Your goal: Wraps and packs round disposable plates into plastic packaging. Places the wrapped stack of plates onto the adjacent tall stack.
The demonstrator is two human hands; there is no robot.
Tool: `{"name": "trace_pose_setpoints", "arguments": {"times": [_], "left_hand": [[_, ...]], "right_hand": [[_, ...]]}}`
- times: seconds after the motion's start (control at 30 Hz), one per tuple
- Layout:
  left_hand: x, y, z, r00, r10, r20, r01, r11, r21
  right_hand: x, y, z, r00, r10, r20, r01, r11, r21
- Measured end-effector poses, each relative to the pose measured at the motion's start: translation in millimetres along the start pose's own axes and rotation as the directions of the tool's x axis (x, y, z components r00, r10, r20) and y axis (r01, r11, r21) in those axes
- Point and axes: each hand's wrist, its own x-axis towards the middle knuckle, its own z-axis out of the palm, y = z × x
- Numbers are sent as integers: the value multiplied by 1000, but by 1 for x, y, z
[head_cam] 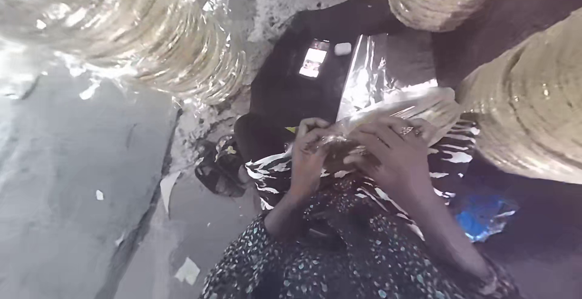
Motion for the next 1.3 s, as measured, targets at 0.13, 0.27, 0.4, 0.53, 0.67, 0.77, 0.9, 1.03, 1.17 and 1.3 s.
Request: {"name": "trace_pose_setpoints", "arguments": {"times": [0.13, 0.27, 0.4, 0.53, 0.67, 0.77, 0.9, 1.03, 1.17, 1.3], "left_hand": [[3, -5, -6, 997, 72, -28, -73, 997, -11], [12, -2, -25, 986, 148, 83, -155, 984, 84], [29, 7, -55, 907, 228, 355, -315, 925, 211], [34, 1, -70, 886, 313, 342, -414, 866, 281], [27, -5, -70, 845, 476, 245, -534, 715, 452], [22, -25, -59, 826, 562, 45, -504, 700, 506], [21, -46, -48, 789, 603, -118, -395, 645, 654], [17, -25, -50, 918, 370, -146, -163, 684, 711], [10, -4, -57, 997, 50, -66, 17, 653, 757], [19, -3, -59, 987, -159, -36, 138, 703, 697]], "right_hand": [[16, -7, 14, 999, -13, -44, 13, 1000, 1], [30, -13, 15, 999, 11, 44, -12, 1000, 25], [43, -13, 14, 992, 47, 117, -51, 998, 24], [46, -18, 23, 992, 30, 126, -30, 1000, -8], [52, -23, 29, 987, 84, 136, -81, 996, -28], [57, -28, 35, 983, 120, 136, -111, 991, -76], [57, -32, 45, 985, 114, 131, -98, 988, -122], [57, -39, 62, 992, 63, 113, -39, 978, -206], [54, -50, 82, 992, 27, 120, 5, 966, -259], [54, -55, 91, 982, 39, 185, 13, 962, -272]]}}
